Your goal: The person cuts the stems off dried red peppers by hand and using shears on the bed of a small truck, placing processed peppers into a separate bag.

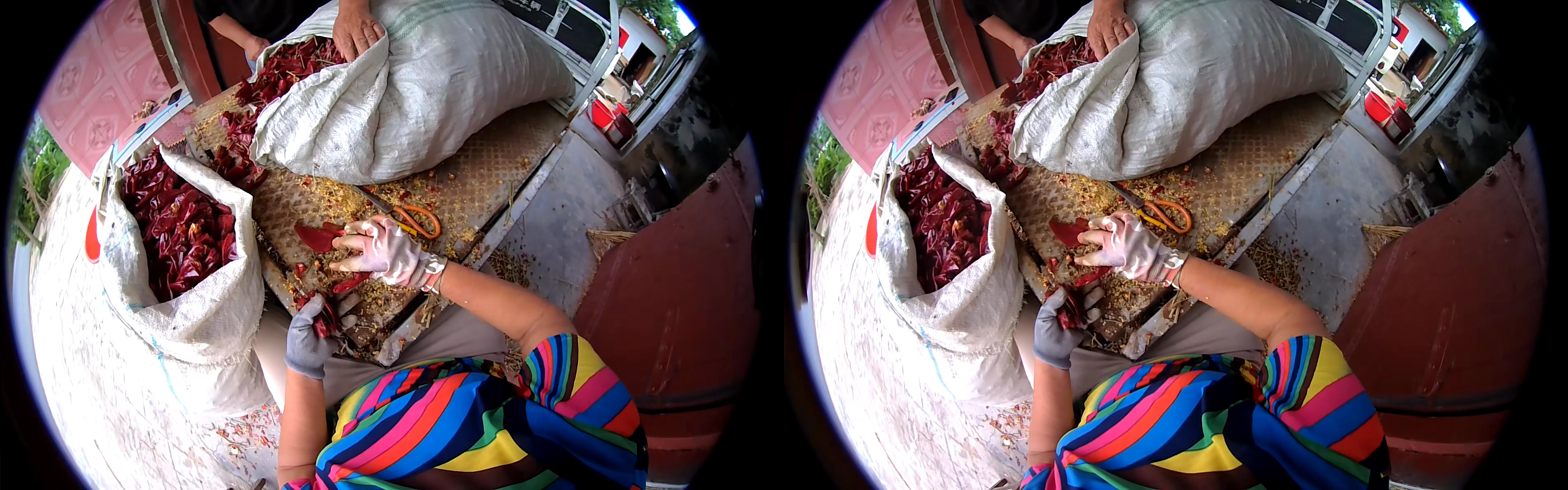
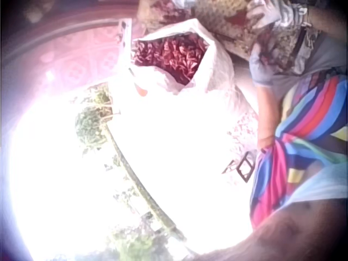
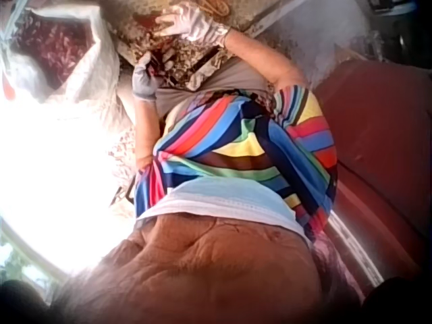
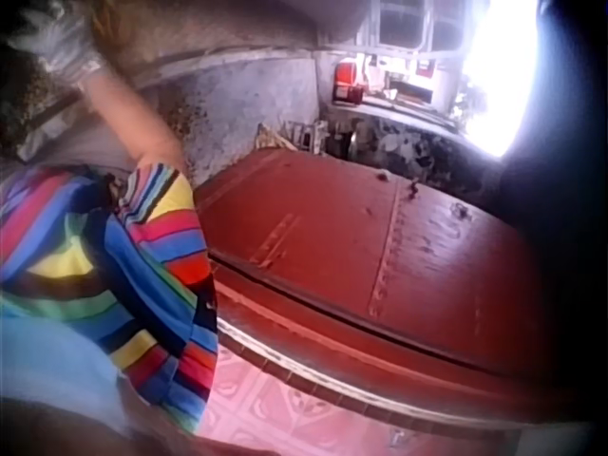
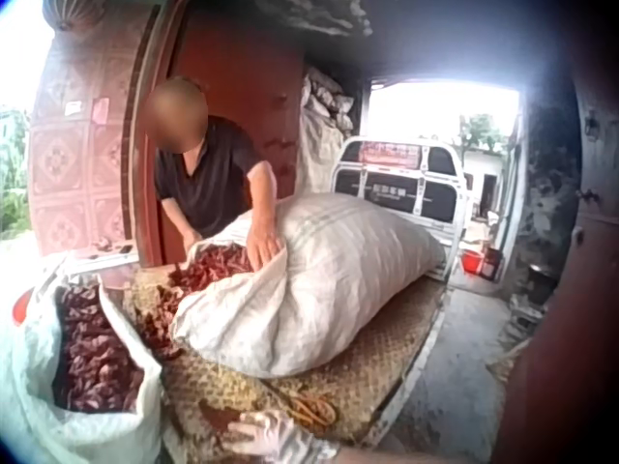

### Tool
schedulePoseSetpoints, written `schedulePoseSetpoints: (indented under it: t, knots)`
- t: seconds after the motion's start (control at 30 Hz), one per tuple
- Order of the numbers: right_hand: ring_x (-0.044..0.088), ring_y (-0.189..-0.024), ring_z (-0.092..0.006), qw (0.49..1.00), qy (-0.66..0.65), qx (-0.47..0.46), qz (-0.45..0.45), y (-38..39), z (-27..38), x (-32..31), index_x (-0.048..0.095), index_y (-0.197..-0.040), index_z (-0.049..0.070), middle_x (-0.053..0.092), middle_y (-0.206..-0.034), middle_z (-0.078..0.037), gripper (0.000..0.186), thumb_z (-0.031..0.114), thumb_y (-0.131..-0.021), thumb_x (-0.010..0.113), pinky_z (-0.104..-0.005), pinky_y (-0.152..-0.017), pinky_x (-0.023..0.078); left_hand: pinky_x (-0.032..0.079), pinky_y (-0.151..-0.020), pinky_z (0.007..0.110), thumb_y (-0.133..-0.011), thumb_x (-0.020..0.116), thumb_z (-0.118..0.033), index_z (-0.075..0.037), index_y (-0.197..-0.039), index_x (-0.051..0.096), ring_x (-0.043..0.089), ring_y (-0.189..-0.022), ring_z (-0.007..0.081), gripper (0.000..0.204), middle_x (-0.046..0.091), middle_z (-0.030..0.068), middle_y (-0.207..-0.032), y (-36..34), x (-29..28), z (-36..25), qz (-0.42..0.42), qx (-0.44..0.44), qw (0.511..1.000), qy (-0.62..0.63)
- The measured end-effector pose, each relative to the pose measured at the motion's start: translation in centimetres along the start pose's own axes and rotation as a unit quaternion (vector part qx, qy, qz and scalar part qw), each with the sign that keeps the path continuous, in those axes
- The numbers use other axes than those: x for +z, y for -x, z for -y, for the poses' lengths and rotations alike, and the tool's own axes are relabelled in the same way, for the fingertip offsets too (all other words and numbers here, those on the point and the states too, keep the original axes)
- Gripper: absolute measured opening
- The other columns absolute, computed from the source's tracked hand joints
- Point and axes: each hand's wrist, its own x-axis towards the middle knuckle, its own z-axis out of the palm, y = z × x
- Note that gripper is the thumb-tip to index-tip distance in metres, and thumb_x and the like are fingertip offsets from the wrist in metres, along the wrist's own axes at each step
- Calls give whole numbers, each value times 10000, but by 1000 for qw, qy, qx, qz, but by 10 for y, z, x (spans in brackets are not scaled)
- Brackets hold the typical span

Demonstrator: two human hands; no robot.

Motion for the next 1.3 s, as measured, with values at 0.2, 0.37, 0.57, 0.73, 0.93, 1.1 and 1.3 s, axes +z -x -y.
schedulePoseSetpoints:
  t: [0.2,0.37,0.57,0.73,0.93,1.1,1.3]
  knots:
    - [536,-1073,-181,998,-13,-64,2,-5,22,0,562,-1189,398,551,-1211,38,407,283,-803,507,-361,-845,454,542,-783,485,-911,528,-233,-3,-1295,432,519,-1166,395,458,542,192,-1253,-2,4,5,37,-54,997,-36]
    - [520,-1051,-170,996,-10,-67,63,-4,31,13,484,-1306,277,543,-1207,24,490,246,-818,468,-338,-853,429,532,-767,403,-869,573,-133,4,-1154,540,634,-874,295,317,637,147,-1043,-13,-5,21,-53,-66,996,-16]
    - [523,-1043,-187,973,-6,-30,230,-15,30,-13,409,-1384,230,527,-1190,-30,663,264,-741,568,-333,-859,420,527,-801,382,-783,546,11,-5,-955,600,639,-813,239,181,650,94,-884,-17,-9,27,-82,-13,994,-68]
    - [560,-957,-225,978,-36,20,204,-17,34,-33,303,-1446,195,501,-1211,-92,842,192,-673,637,-325,-741,476,517,-796,357,-728,539,13,-7,-868,630,636,-796,208,168,658,79,-846,-13,-5,28,-58,-2,996,-74]
    - [571,-967,-259,963,-70,52,256,-21,31,-44,244,-1468,194,483,-1266,-113,952,161,-620,676,-334,-751,491,505,-752,279,-765,553,-32,8,-912,645,633,-803,183,179,665,76,-880,-15,-15,31,-61,-6,996,-63]
    - [568,-967,-280,976,-99,29,191,-10,44,-27,290,-1448,156,496,-1234,-136,888,208,-653,684,-353,-748,500,485,-690,244,-781,586,7,-4,-958,636,616,-808,124,184,658,55,-924,-17,-12,30,-23,11,988,-154]
    - [548,-1090,-320,957,-204,75,193,-8,37,-45,279,-1445,174,419,-1365,-136,909,138,-632,683,-380,-835,516,465,-670,214,-698,452,156,1,-978,595,585,-746,95,350,616,44,-847,-12,16,29,-66,60,991,-99]
